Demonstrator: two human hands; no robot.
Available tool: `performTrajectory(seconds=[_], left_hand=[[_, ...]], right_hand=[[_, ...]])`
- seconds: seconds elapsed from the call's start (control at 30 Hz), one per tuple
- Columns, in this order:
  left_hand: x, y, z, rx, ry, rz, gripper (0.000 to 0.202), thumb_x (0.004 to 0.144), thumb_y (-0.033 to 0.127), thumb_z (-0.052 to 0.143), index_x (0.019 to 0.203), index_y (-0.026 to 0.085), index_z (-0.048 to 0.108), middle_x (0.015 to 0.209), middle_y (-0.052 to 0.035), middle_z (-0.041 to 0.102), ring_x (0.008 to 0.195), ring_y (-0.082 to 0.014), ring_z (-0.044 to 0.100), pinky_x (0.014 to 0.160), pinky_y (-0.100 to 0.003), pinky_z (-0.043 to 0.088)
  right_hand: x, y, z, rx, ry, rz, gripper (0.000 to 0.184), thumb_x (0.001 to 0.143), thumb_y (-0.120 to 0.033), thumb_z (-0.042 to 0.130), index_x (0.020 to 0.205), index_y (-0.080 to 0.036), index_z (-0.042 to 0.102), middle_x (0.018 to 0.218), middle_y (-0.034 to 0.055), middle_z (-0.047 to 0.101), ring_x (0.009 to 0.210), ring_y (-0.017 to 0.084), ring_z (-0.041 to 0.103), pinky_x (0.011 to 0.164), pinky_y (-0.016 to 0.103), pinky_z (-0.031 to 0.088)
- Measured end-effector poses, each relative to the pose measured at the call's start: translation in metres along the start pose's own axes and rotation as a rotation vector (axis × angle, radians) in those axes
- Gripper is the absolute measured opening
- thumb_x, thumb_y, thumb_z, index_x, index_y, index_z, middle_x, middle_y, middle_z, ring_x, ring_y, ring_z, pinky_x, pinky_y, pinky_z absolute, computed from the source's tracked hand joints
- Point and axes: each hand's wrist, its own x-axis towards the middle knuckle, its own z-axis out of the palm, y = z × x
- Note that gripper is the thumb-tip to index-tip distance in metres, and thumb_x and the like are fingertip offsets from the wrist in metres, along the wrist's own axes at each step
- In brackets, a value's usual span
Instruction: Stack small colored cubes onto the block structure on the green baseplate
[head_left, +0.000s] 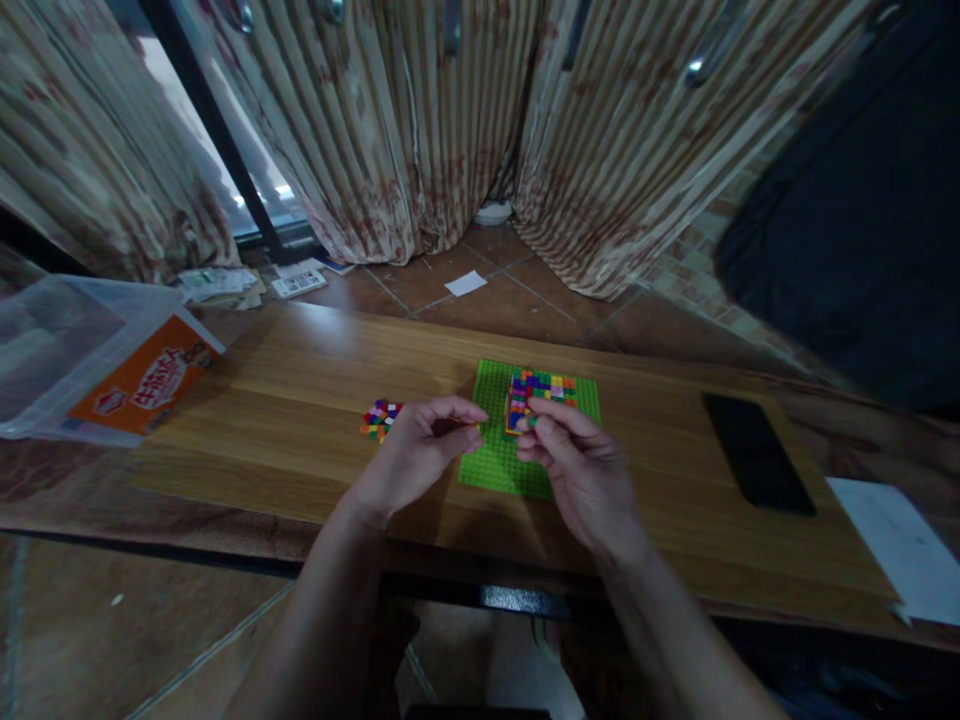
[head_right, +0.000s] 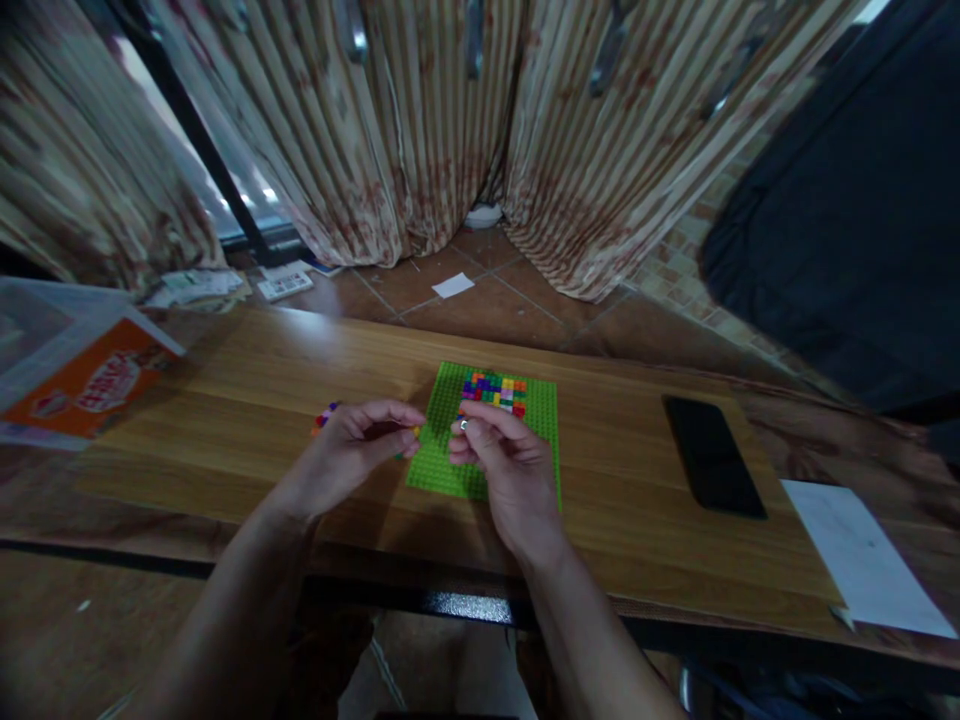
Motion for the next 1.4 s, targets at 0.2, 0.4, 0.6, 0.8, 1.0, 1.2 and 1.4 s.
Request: performTrajectory(seconds=[0.2, 0.4, 0.6, 0.8, 1.0, 1.2, 1.4], left_hand=[[0.005, -0.016, -0.002, 0.193, 0.059, 0.040, 0.011, 0.078, 0.015, 0.064, 0.087, 0.015, 0.071, 0.082, -0.0022, 0.072, 0.075, -0.0135, 0.065, 0.073, -0.026, 0.052], [0.007, -0.021, -0.016, 0.682, 0.210, 0.170, 0.026, 0.082, 0.006, 0.053, 0.089, 0.016, 0.075, 0.096, -0.0074, 0.074, 0.084, -0.0172, 0.069, 0.080, -0.029, 0.053], [0.006, -0.020, -0.019, 0.907, 0.220, 0.147, 0.032, 0.085, 0.003, 0.049, 0.091, 0.017, 0.077, 0.100, -0.0095, 0.076, 0.088, -0.0190, 0.071, 0.080, -0.028, 0.054], [0.005, -0.018, -0.022, 1.081, 0.217, 0.076, 0.030, 0.089, 0.009, 0.050, 0.088, 0.019, 0.079, 0.094, -0.0097, 0.077, 0.088, -0.0213, 0.071, 0.082, -0.029, 0.053], [0.005, -0.016, -0.023, 1.069, 0.233, 0.055, 0.029, 0.092, 0.014, 0.051, 0.085, 0.019, 0.078, 0.096, -0.0107, 0.077, 0.090, -0.0240, 0.071, 0.084, -0.032, 0.053], [0.006, -0.017, -0.016, 0.993, 0.251, 0.116, 0.028, 0.087, 0.008, 0.052, 0.094, 0.018, 0.076, 0.095, -0.0097, 0.075, 0.089, -0.0219, 0.070, 0.082, -0.031, 0.053], [0.009, -0.017, 0.016, 0.689, 0.172, 0.204, 0.031, 0.084, 0.007, 0.053, 0.108, 0.016, 0.071, 0.103, -0.0090, 0.073, 0.088, -0.0192, 0.069, 0.084, -0.031, 0.055]], right_hand=[[0.009, -0.010, -0.020, -0.057, 0.046, -0.079, 0.019, 0.075, -0.037, 0.083, 0.091, -0.028, 0.079, 0.090, 0.0025, 0.077, 0.078, 0.016, 0.072, 0.074, 0.034, 0.062], [0.009, -0.006, -0.022, -0.075, 0.027, -0.033, 0.021, 0.073, -0.031, 0.085, 0.094, -0.029, 0.079, 0.098, 0.0029, 0.077, 0.091, 0.019, 0.073, 0.083, 0.037, 0.060], [0.009, -0.005, -0.024, -0.227, 0.107, -0.129, 0.023, 0.076, -0.037, 0.081, 0.096, -0.025, 0.077, 0.088, 0.0036, 0.078, 0.072, 0.019, 0.073, 0.062, 0.033, 0.060], [0.015, -0.005, -0.039, -0.690, 0.180, -0.346, 0.025, 0.089, -0.043, 0.067, 0.101, -0.022, 0.072, 0.100, 0.0070, 0.077, 0.087, 0.023, 0.073, 0.082, 0.041, 0.058], [0.022, -0.006, -0.045, -0.965, 0.151, -0.520, 0.018, 0.092, -0.036, 0.060, 0.096, -0.025, 0.074, 0.104, 0.0066, 0.074, 0.099, 0.025, 0.065, 0.092, 0.044, 0.049], [0.027, 0.005, -0.037, -0.986, 0.176, -0.569, 0.015, 0.088, -0.038, 0.066, 0.087, -0.030, 0.079, 0.112, 0.0051, 0.066, 0.111, 0.026, 0.055, 0.101, 0.048, 0.040], [0.035, 0.019, -0.036, -0.933, 0.200, -0.495, 0.014, 0.085, -0.040, 0.069, 0.088, -0.032, 0.081, 0.127, 0.0051, 0.063, 0.123, 0.028, 0.050, 0.107, 0.052, 0.035]])
